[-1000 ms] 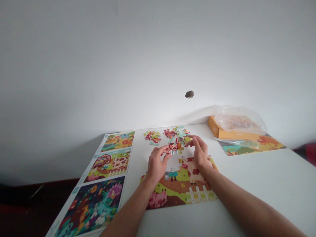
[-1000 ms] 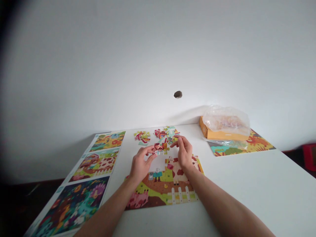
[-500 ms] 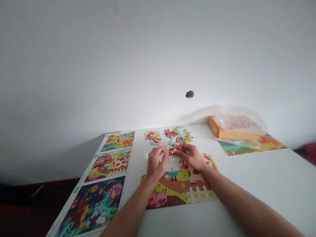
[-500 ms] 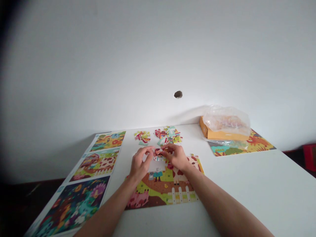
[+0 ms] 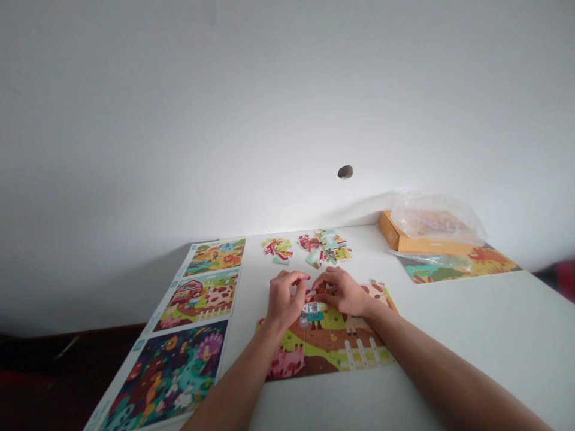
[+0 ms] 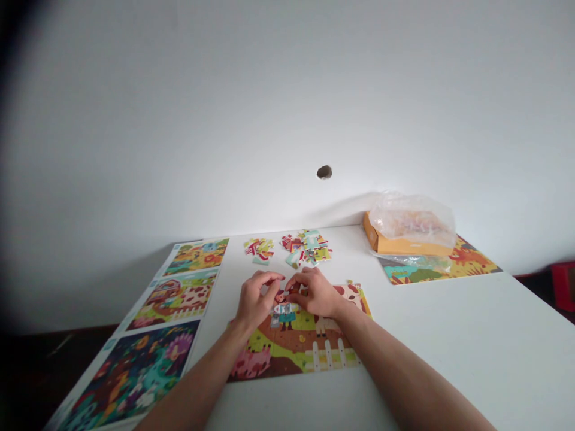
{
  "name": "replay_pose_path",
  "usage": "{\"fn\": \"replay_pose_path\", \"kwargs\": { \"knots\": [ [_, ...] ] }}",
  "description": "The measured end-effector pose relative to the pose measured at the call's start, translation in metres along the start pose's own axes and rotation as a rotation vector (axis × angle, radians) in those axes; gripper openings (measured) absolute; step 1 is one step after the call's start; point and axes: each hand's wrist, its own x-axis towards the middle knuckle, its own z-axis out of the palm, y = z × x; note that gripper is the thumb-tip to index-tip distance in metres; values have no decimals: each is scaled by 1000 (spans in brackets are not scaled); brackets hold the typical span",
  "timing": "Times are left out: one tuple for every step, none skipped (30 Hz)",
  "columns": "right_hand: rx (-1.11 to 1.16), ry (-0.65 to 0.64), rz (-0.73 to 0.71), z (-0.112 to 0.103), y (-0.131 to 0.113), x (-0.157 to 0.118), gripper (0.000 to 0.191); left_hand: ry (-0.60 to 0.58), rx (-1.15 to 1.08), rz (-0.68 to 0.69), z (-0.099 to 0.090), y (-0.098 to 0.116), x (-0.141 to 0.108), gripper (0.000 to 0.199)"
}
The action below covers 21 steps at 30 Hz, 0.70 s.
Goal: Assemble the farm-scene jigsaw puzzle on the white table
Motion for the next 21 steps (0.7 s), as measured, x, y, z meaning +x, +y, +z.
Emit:
{"fn": "replay_pose_path", "kwargs": {
  "knots": [
    [-10,5,3,0,0,0,14,-6,7,5,0,0,0,18],
    [-21,10,6,0,0,0,14,-16,16,8,0,0,0,19],
    [-30,13,8,0,0,-1,13,-31,25,12,0,0,0,20],
    [-37,13,8,0,0,-1,13,-45,34,16,0,1,0,21],
    [-43,10,8,0,0,-1,12,-61,43,18,0,2,1,22],
    [-47,5,7,0,0,-1,11,-76,51,18,0,3,1,23],
    [-51,-1,6,0,0,-1,11,-90,59,15,0,3,1,24],
    [-55,-7,4,0,0,-1,11,-101,66,10,0,4,2,24],
    [-61,-10,4,0,1,-1,11,-112,73,4,-1,5,2,24],
    [-69,-10,6,0,1,-1,11,-121,78,-2,-1,6,2,24],
    [-78,-8,9,1,1,-1,11,-130,84,-5,-2,6,3,24],
    [-89,-5,11,1,2,-1,11,-138,91,-6,-2,7,3,24],
    [-100,-4,10,1,2,-1,11,-149,102,-4,-3,8,3,24],
    [-110,-2,7,2,2,-1,11,-163,118,0,-3,8,2,24],
    [-121,0,3,2,3,-1,10,-177,140,5,-4,9,2,24],
    [-133,1,-2,2,3,-1,10,-191,165,9,-5,10,1,23],
    [-146,2,-6,2,3,-1,10,-204,193,14,-5,11,1,21],
    [-162,1,-7,3,3,0,10,-215,220,17,-6,12,0,19],
    [-178,-3,-6,3,3,0,10,-222,245,19,-6,14,-1,16],
    [-194,-7,-6,3,3,0,11,-228,268,19,-6,15,-1,13],
    [-209,-13,-7,3,3,1,11,-233,289,18,-6,16,-2,11]
  ]
}}
